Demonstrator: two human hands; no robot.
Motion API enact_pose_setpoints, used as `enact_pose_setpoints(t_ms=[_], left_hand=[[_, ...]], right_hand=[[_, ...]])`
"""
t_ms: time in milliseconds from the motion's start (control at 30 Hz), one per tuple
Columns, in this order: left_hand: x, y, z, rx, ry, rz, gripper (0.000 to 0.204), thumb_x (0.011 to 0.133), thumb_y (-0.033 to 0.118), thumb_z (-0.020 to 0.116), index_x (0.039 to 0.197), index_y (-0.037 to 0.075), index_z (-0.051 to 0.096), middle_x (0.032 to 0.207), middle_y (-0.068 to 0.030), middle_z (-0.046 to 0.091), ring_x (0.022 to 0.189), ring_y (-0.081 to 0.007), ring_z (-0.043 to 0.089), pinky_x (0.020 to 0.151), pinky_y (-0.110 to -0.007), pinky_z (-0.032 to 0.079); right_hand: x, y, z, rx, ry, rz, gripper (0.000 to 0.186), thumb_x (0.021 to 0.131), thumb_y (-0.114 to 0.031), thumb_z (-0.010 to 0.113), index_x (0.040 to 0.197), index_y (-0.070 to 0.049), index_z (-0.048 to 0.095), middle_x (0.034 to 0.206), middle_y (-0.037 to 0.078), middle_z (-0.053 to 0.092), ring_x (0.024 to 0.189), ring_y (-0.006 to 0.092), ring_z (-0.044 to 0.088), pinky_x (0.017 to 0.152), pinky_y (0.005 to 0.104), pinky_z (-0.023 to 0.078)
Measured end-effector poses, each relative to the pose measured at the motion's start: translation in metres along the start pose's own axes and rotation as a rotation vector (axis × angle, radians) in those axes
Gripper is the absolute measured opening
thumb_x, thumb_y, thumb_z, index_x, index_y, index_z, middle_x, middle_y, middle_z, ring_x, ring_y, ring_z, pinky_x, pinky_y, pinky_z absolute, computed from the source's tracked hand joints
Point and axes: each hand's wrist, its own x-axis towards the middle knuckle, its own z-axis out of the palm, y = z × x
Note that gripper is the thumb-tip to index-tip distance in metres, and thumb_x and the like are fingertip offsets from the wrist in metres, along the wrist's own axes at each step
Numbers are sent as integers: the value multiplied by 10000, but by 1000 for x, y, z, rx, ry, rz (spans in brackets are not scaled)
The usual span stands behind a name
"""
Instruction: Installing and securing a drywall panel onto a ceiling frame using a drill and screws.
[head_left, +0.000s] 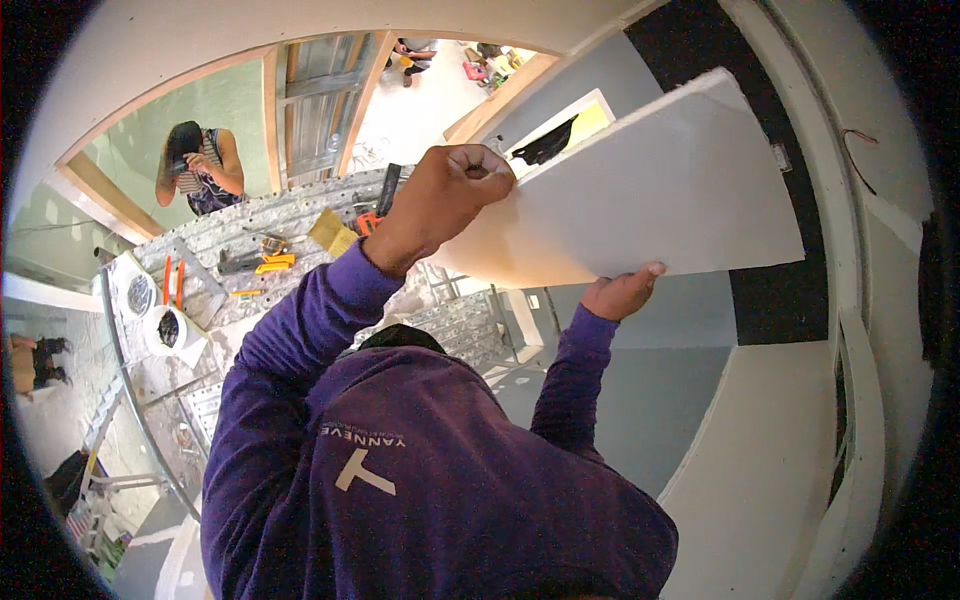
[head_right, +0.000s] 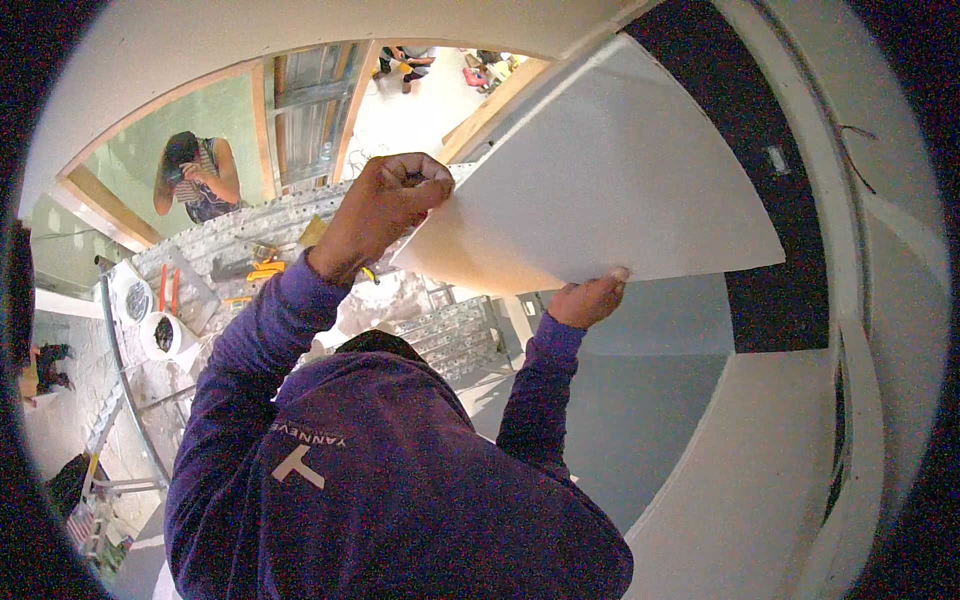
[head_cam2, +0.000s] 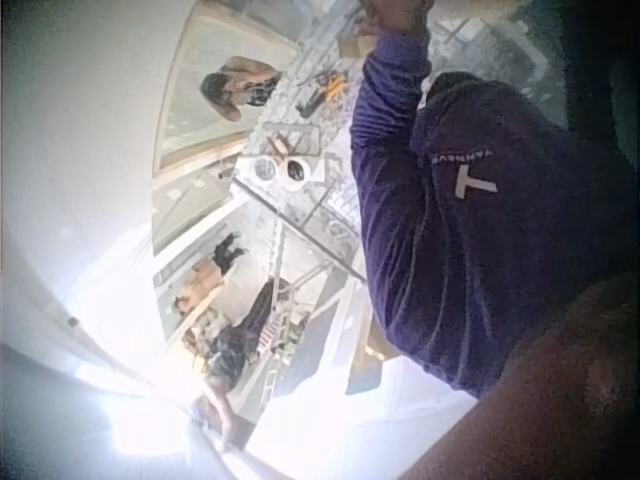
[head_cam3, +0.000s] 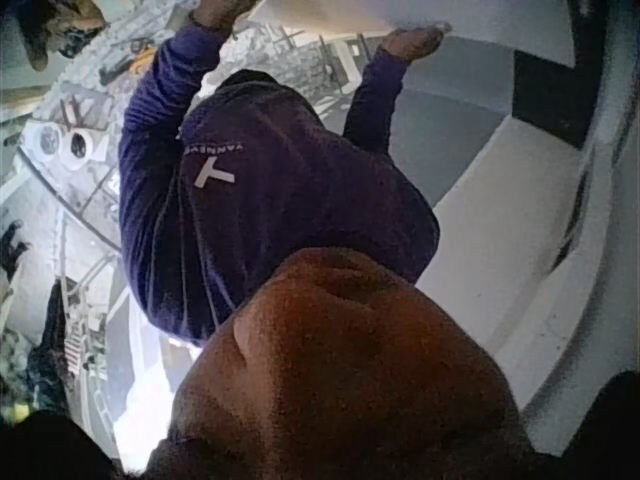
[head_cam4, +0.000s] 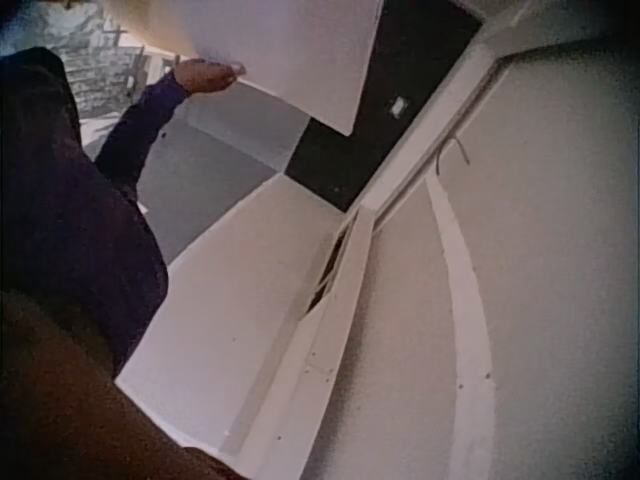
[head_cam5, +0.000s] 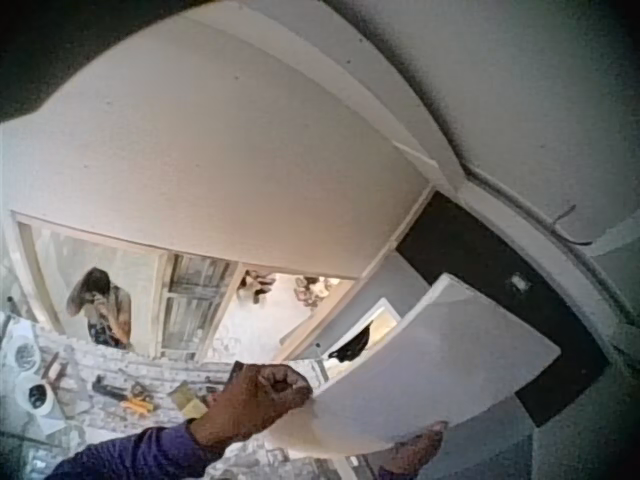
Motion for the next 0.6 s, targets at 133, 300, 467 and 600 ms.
enact_pose_setpoints(t_ms=[133,300,467,600], left_hand=[[5,-10,-4,-217,-8,-181,173,878,184,687,877,10,683,727,11,604,614,-52,477,558,-241,403],[12,-48,-10,-124,54,-153,230,887,197,676,873,-33,679,718,-13,622,615,-70,506,560,-269,428],[18,-108,-26,311,192,52,270,864,202,679,846,-68,674,656,-139,635,628,-125,563,619,-335,490],[12,-136,-41,425,149,-21,239,864,182,665,903,-52,696,687,-182,661,608,-177,618,603,-356,494]], right_hand=[[37,62,-42,-232,-199,-348,495,1030,-314,464,1291,104,425,1177,274,577,1064,386,589,941,496,485],[2,4,-5,3,14,99,401,1018,-233,494,1225,106,445,1121,249,609,1014,384,620,923,496,504],[16,9,-15,59,-131,7,867,943,-709,455,1402,26,432,1411,179,493,1248,313,523,1056,465,434],[15,-4,-14,44,-190,7,930,925,-733,460,1467,16,364,1492,174,411,1327,314,452,1098,465,393]])
